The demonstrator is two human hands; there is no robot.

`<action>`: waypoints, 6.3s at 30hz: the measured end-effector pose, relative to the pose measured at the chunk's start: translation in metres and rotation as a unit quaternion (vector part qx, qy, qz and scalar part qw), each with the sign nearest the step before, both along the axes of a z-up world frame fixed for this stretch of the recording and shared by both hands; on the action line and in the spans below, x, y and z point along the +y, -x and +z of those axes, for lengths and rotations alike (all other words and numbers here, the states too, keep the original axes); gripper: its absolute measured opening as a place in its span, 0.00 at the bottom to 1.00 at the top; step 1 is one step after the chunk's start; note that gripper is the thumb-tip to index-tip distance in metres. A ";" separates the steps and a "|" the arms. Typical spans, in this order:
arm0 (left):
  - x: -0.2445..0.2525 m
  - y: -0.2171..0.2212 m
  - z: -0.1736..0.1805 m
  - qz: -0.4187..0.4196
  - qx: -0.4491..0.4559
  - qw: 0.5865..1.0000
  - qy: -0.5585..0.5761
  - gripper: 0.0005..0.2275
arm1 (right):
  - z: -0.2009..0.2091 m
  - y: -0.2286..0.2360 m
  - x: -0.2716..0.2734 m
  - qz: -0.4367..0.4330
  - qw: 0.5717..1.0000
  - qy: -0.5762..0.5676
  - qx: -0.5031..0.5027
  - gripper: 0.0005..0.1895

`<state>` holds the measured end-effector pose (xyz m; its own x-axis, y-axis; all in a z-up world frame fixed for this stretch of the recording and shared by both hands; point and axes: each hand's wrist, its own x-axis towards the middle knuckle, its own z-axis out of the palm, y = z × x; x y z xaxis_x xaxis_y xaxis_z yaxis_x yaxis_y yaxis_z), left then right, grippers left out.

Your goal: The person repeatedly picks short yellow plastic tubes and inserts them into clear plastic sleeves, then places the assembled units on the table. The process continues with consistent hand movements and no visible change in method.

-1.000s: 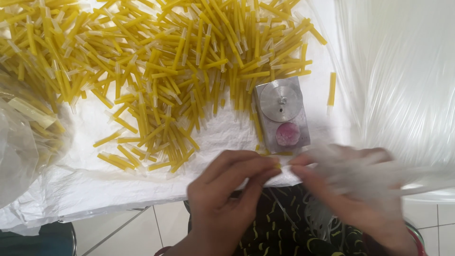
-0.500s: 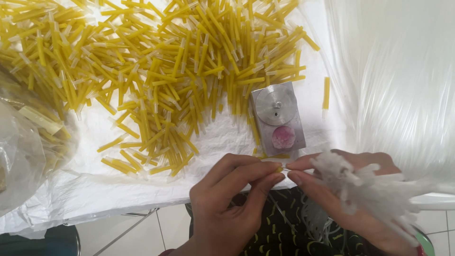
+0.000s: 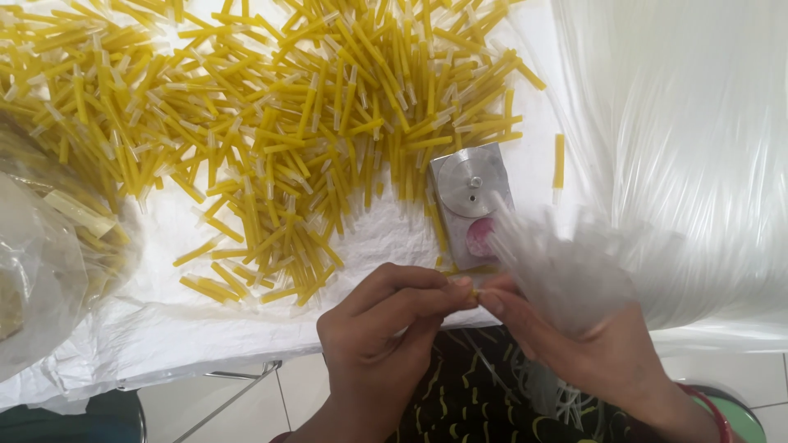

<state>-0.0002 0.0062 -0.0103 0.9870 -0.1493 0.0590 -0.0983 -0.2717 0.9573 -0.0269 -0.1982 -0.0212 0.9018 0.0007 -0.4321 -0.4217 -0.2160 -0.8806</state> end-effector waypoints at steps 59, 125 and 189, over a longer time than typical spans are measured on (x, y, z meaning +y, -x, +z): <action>-0.010 -0.028 -0.009 0.085 -0.003 0.941 -0.327 0.10 | 0.027 -0.024 0.004 -0.127 0.979 0.142 -0.075 0.10; 0.002 0.000 0.005 -0.040 -0.016 0.999 0.004 0.11 | 0.002 -0.013 -0.005 0.055 0.996 -0.067 0.009 0.09; 0.040 -0.031 0.012 -0.164 -0.235 0.869 -0.404 0.28 | -0.034 0.044 -0.049 0.135 0.962 -0.014 0.239 0.10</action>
<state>0.0309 0.0467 0.0021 0.7789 -0.5984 0.1880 -0.6256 -0.7199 0.3006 -0.0711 -0.2469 -0.0553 0.5656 0.2235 -0.7938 -0.7120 -0.3534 -0.6068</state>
